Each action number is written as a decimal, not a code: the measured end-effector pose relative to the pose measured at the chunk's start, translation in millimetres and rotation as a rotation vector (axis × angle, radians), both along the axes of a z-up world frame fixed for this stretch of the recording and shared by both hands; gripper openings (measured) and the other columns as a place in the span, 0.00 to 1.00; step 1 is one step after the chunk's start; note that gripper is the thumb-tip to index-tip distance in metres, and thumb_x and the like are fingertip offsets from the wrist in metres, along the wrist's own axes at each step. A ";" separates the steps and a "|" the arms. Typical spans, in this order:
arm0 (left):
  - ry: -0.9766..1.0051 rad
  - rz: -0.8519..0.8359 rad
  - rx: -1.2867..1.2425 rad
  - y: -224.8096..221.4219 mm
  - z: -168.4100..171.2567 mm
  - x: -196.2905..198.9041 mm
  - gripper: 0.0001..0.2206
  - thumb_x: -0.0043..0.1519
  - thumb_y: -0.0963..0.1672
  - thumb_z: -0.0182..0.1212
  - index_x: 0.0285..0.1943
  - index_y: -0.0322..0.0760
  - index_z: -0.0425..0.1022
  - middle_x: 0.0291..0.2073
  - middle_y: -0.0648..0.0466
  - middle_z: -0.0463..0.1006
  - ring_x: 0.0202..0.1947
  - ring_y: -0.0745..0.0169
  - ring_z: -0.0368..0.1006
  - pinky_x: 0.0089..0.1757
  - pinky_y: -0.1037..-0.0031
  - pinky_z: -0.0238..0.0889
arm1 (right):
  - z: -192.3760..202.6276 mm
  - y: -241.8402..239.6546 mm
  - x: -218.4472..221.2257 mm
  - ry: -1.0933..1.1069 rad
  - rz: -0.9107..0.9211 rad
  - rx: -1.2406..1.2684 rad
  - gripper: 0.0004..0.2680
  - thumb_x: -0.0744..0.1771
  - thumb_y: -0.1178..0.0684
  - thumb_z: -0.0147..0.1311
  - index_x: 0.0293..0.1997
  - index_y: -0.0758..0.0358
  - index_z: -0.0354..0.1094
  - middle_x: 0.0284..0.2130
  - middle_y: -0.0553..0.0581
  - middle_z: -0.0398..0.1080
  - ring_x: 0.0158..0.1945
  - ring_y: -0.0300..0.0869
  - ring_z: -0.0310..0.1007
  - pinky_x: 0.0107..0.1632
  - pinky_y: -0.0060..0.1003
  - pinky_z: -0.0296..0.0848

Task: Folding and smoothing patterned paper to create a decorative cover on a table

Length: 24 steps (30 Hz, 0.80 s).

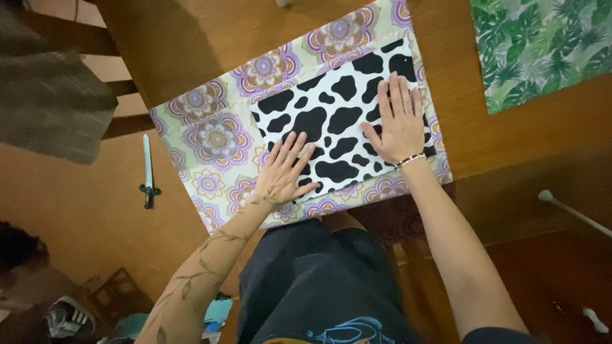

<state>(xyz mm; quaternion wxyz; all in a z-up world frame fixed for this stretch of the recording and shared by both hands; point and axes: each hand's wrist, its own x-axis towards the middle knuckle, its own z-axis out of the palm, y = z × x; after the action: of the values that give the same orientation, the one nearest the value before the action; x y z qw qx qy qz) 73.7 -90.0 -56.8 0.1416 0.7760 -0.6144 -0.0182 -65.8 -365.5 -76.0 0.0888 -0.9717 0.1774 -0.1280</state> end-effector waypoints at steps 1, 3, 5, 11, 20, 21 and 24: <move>-0.001 -0.001 0.002 1.3 -1.0 2.9 0.41 0.60 0.66 0.44 0.77 0.47 0.56 0.75 0.47 0.54 0.75 0.47 0.48 0.69 0.57 0.40 | -0.8 -1.2 0.8 -0.001 -0.001 0.002 0.30 0.71 0.29 0.39 0.76 0.64 0.50 0.73 0.67 0.47 0.75 0.56 0.44 0.72 0.54 0.39; 0.031 -0.018 0.007 7.5 -1.9 5.6 0.42 0.57 0.68 0.47 0.77 0.50 0.58 0.75 0.46 0.55 0.74 0.45 0.50 0.68 0.55 0.42 | -1.9 0.3 -0.8 0.001 -0.007 -0.030 0.30 0.71 0.28 0.38 0.76 0.63 0.52 0.73 0.67 0.47 0.75 0.55 0.43 0.72 0.53 0.39; 0.032 -0.022 0.026 13.3 4.0 9.1 0.44 0.55 0.69 0.46 0.77 0.52 0.57 0.75 0.45 0.54 0.75 0.44 0.49 0.68 0.56 0.40 | -2.0 0.8 -2.2 0.013 -0.006 -0.011 0.30 0.71 0.28 0.38 0.76 0.62 0.51 0.73 0.68 0.45 0.76 0.56 0.42 0.72 0.54 0.37; 0.008 0.015 0.048 30.6 -7.3 16.5 0.42 0.56 0.69 0.41 0.78 0.56 0.57 0.76 0.45 0.53 0.75 0.45 0.48 0.68 0.54 0.38 | 4.5 -1.0 -0.7 0.041 0.004 0.036 0.30 0.71 0.29 0.40 0.76 0.65 0.52 0.73 0.72 0.45 0.76 0.59 0.40 0.71 0.58 0.32; 0.033 0.049 0.075 43.5 -9.8 16.9 0.25 0.70 0.57 0.35 0.77 0.61 0.56 0.76 0.48 0.54 0.75 0.49 0.49 0.68 0.51 0.39 | 5.7 -0.1 0.2 0.027 0.020 0.007 0.30 0.71 0.30 0.40 0.76 0.66 0.53 0.72 0.72 0.47 0.74 0.60 0.43 0.70 0.61 0.35; 0.004 0.045 0.075 43.4 -10.3 18.0 0.26 0.70 0.58 0.34 0.78 0.62 0.55 0.76 0.49 0.53 0.75 0.49 0.49 0.68 0.51 0.39 | 6.4 0.3 1.5 0.015 0.013 -0.001 0.29 0.71 0.31 0.40 0.75 0.66 0.55 0.72 0.72 0.48 0.74 0.60 0.44 0.70 0.60 0.35; 0.017 0.039 0.039 42.1 -5.8 18.9 0.25 0.70 0.57 0.34 0.77 0.62 0.57 0.75 0.48 0.54 0.75 0.49 0.50 0.67 0.52 0.40 | 5.7 -0.4 0.5 0.018 0.021 0.044 0.29 0.71 0.32 0.43 0.76 0.66 0.53 0.72 0.72 0.46 0.75 0.60 0.42 0.70 0.60 0.34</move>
<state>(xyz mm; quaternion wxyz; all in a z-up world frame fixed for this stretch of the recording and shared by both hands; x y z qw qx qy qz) 92.6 -48.0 -62.6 0.1321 0.7902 -0.5974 -0.0342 -65.3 -365.9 -70.3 0.1100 -0.9724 0.1709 -0.1144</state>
